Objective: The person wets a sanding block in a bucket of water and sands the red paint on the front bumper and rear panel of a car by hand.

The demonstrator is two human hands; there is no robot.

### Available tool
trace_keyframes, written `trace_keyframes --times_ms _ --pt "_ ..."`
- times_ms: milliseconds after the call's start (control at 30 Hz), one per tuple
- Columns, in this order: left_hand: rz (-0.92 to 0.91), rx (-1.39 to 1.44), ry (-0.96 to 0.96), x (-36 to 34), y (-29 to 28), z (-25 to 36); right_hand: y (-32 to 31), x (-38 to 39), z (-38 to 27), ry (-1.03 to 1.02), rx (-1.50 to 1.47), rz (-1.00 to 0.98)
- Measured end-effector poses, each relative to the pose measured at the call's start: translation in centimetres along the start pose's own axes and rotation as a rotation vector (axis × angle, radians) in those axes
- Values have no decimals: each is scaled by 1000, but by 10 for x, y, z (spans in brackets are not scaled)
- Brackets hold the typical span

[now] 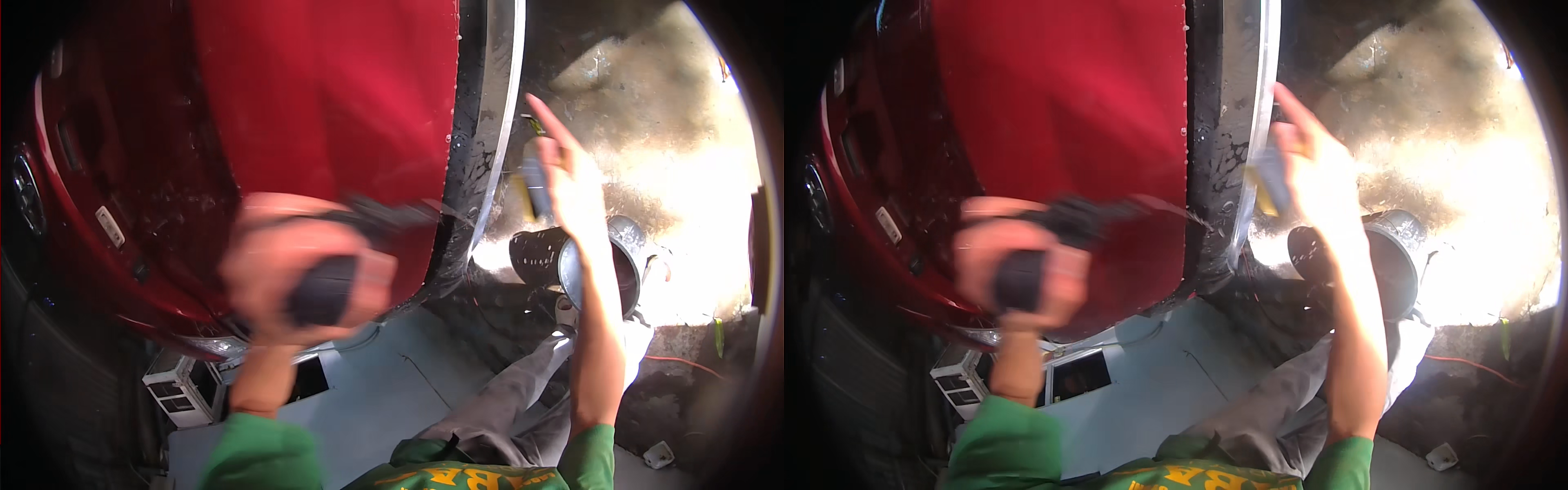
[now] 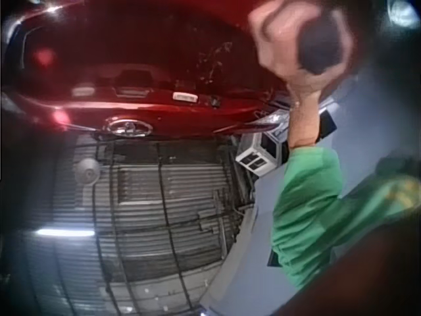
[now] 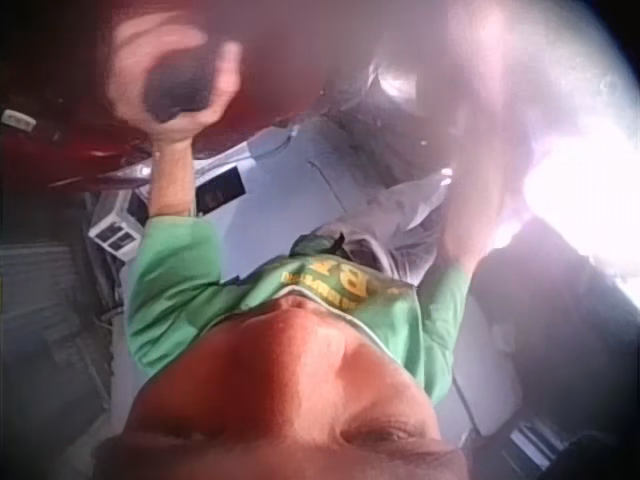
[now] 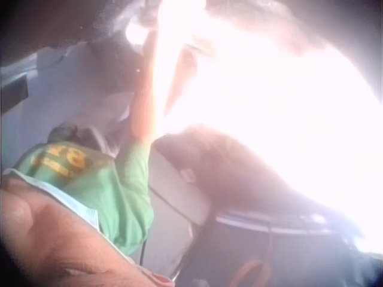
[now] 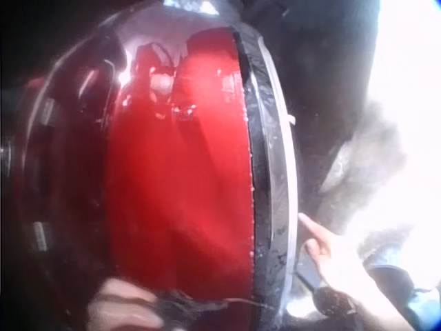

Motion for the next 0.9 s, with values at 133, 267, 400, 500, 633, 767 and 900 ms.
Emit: trace_keyframes --times_ms 133,267,400,500,633,767,900 --pt "232 -810 291 -35 -107 -24 92 10 -78 -228 222 -166" --pt "172 -1029 484 -85 -118 -78 145 86 -103 -618 386 -138" --pt "216 -1070 523 -107 -90 -105 159 103 -80 -679 599 -129" --pt "268 -962 563 -108 -97 -104 119 49 -109 -638 618 8" --pt "275 -966 527 -115 -84 -102 55 -32 -130 -443 507 265" --pt "306 -878 537 -116 -84 -96 94 4 -138 -459 674 76" --pt "291 -883 521 -112 -77 -88 165 115 -93 -594 560 -250"
Point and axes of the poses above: each hand's wrist, its own x-axis away from the middle knuckle, its own y-axis out of the palm, z = x × y, the point moved 10 cm from there along -x, towards the middle knuckle, and after that the axes turned 8 degrees about y, right-handed, at the moved point
